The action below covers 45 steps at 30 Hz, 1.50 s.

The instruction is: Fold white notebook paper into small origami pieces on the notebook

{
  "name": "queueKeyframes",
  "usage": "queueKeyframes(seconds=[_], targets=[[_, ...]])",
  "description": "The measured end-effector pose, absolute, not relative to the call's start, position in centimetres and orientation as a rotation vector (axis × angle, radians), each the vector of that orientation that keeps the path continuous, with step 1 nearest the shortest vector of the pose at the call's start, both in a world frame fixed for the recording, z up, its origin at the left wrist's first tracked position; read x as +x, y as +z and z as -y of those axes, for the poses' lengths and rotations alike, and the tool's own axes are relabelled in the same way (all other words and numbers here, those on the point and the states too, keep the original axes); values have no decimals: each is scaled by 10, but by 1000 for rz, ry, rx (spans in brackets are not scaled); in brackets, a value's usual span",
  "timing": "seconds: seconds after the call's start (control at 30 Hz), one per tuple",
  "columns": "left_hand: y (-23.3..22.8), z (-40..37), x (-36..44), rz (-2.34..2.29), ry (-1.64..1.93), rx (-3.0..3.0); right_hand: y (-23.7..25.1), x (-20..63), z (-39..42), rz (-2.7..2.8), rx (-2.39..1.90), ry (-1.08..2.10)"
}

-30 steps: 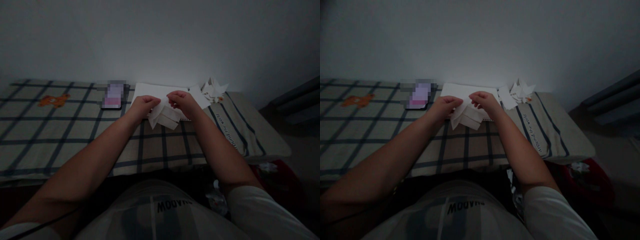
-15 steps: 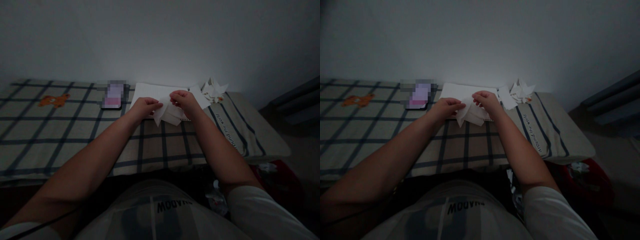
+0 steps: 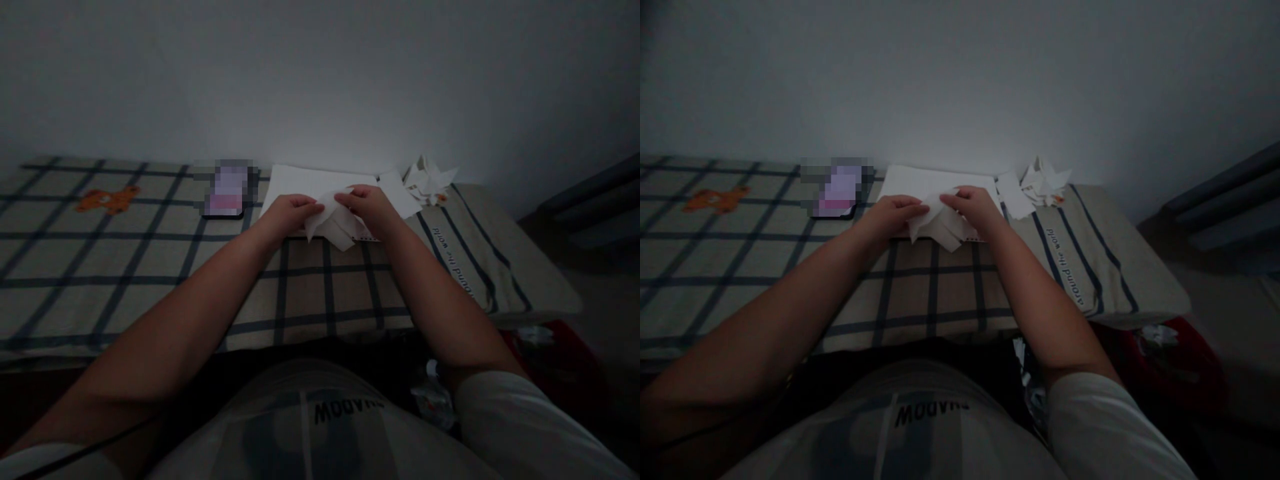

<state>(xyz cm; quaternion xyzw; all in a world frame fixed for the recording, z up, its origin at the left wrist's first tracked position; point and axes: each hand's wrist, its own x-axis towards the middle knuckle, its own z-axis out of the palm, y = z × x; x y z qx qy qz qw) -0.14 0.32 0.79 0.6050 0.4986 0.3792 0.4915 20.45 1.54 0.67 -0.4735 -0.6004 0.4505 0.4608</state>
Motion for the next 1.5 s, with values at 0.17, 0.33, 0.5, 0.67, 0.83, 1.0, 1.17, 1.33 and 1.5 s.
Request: queueKeyframes(seconds=[0.17,0.33,0.5,0.67,0.83,1.0,1.17,1.33,1.5], targets=[[9,-7,-6,-1174,873,1396,5,205,-18,1384,-1155,1076],[6,-9,-6,-1167,942,1411,2,204,-21,1334,-1131,1088],[10,-6,-4,-1103,1048,1349,-2,205,-24,1251,-1086,1110],[15,-4,-4,-1198,1143,1370,2,202,-22,1228,-1116,1128],[17,-7,-7,-1286,1149,1274,9,200,-17,1276,-1221,1092],[21,-8,-9,-1193,1087,1115,10,201,-17,1263,-1251,1056],[21,-8,-10,-1189,1072,1184,10,203,-18,1272,-1279,1125],[23,-6,-11,-1287,1034,1298,14,207,-16,1395,-1354,1108],[26,-4,-10,-1253,1005,1302,12,210,-14,1621,-1332,1083]])
